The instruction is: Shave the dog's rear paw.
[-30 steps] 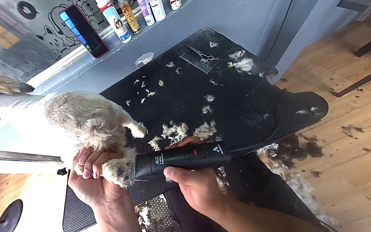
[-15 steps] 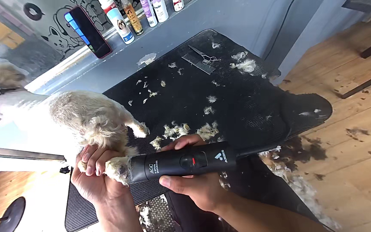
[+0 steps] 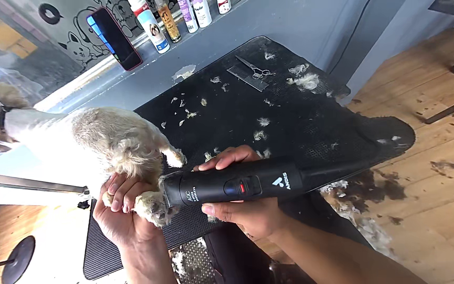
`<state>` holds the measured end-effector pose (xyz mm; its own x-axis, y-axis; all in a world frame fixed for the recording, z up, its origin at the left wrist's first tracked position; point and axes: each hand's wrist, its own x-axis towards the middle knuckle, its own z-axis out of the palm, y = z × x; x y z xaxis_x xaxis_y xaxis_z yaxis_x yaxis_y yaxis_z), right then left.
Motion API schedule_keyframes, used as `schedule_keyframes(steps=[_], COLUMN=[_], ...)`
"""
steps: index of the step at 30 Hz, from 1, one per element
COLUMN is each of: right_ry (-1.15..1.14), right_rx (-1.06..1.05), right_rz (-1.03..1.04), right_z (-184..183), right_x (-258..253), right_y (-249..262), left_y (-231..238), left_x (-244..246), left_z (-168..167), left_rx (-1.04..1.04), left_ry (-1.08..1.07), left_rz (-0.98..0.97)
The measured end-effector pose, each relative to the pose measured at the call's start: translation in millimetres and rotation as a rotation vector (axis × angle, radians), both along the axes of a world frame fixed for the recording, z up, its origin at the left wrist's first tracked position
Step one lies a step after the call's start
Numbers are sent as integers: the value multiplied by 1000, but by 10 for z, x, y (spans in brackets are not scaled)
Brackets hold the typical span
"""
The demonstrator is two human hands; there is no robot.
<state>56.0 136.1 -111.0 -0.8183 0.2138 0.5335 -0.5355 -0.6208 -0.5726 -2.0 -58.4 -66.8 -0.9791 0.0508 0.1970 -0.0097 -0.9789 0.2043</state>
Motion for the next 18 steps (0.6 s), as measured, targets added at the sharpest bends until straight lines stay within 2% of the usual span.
schedule_keyframes(steps=[6,11,15,18], right_ry=[84,-38,-66,-147], right_rx=[90,-136,-119,-215], right_rz=[-52,101,76,170], right_z=[66,-6,-35,0], right_x=[6,-22,-19,18], right_y=[-49,-116,-125,-191], left_y=[28,1,-5,-37], left_x=[8,21,28,23], left_z=[17,21,27,2], left_rx=[-44,-54,-32,-37], left_ry=[-10,-8,-6,1], left_rz=[23,11,3,4])
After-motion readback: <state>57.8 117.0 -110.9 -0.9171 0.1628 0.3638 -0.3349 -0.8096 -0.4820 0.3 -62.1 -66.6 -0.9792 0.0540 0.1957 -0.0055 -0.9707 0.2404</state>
